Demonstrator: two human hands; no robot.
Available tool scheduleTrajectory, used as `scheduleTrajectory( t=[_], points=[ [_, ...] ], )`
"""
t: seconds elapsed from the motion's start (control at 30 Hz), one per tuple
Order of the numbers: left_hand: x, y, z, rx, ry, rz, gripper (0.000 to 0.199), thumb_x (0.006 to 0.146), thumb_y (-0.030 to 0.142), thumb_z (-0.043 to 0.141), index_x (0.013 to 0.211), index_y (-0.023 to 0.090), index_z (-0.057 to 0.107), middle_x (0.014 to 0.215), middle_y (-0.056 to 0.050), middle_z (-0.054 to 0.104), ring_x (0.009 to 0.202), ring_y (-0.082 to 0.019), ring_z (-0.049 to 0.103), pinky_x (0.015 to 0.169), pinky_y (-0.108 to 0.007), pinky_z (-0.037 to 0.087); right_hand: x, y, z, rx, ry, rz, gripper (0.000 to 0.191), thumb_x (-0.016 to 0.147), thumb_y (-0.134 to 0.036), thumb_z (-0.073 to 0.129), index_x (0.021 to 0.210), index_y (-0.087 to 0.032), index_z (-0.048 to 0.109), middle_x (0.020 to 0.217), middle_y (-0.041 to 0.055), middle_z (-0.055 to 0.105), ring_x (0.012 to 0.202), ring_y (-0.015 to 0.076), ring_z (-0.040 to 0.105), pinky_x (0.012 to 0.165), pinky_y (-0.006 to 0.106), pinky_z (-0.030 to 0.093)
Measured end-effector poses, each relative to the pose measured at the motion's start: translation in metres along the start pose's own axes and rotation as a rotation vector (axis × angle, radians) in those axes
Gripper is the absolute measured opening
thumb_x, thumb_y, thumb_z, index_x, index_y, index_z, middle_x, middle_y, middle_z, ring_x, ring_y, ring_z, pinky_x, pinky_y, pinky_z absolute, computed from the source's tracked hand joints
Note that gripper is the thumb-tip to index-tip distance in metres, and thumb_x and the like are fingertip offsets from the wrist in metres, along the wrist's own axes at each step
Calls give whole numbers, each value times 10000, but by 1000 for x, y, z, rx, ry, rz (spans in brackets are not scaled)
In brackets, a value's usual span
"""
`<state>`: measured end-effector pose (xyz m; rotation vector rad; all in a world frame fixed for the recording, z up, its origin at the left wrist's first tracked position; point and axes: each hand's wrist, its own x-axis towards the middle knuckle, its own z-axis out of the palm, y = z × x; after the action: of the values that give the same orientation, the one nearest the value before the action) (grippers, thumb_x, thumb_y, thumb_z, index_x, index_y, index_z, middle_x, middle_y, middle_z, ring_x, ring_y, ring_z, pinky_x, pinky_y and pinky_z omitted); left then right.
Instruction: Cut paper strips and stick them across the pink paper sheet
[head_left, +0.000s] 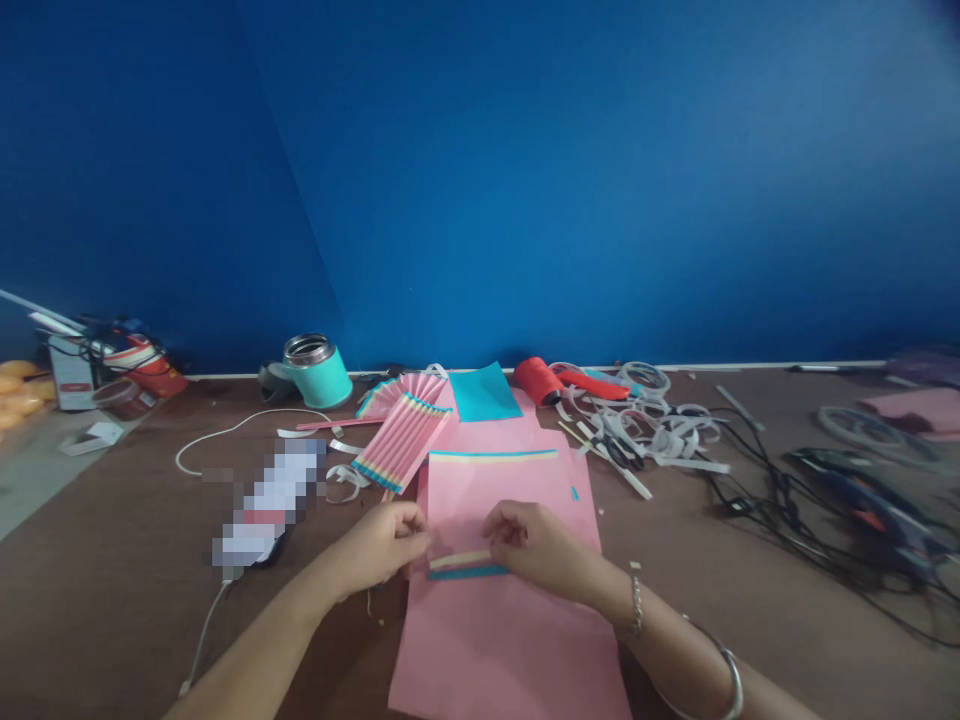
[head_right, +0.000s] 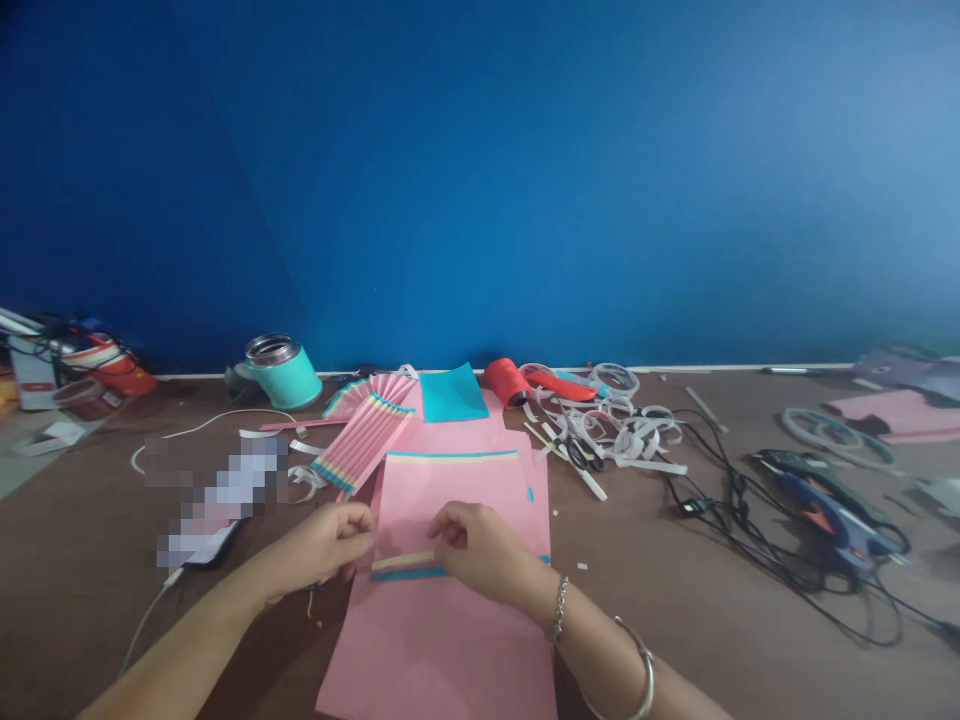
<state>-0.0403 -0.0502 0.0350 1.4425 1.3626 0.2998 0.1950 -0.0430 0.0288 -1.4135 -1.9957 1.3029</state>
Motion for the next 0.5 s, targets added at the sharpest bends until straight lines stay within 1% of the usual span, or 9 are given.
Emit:
scheduleTrajectory(
  t=[0.17, 0.3, 0.4, 0.5],
  points=[
    [-1, 0, 0, 53, -13, -19, 144, 740, 328, 508, 738, 184, 505, 485, 57, 522, 405, -75, 374, 390, -184, 232, -1, -2, 3, -3, -2, 2, 243, 651, -69, 497, 824, -144, 650, 697, 13, 630, 620, 106, 533, 542, 199, 385],
    [0, -3, 1, 67, -7, -30, 173, 732, 358, 534, 721, 187, 507, 472, 63, 505, 421, -93, 425, 411, -192, 271, -1, -3, 4, 29, -10, 24, 258, 632, -52, 495, 817, -143, 651, 684, 5, 613, 610, 99, 518, 534, 194, 371],
    [1, -4, 2, 77, 1, -20, 193, 737, 375, 534, 708, 186, 508, 472, 64, 498, 441, -105, 459, 429, -200, 296, 0, -1, 3, 113, -48, 46, 233, 635, -61, 511, 814, -137, 639, 652, -7, 577, 588, 90, 493, 521, 191, 356],
    [1, -3, 3, 96, -8, -14, 240, 747, 418, 537, 723, 180, 530, 478, 56, 511, 457, -113, 477, 438, -206, 304, 0, -1, 1, 233, -93, 105, 198, 643, -85, 536, 817, -134, 619, 623, -25, 535, 551, 75, 455, 494, 186, 329]
  ],
)
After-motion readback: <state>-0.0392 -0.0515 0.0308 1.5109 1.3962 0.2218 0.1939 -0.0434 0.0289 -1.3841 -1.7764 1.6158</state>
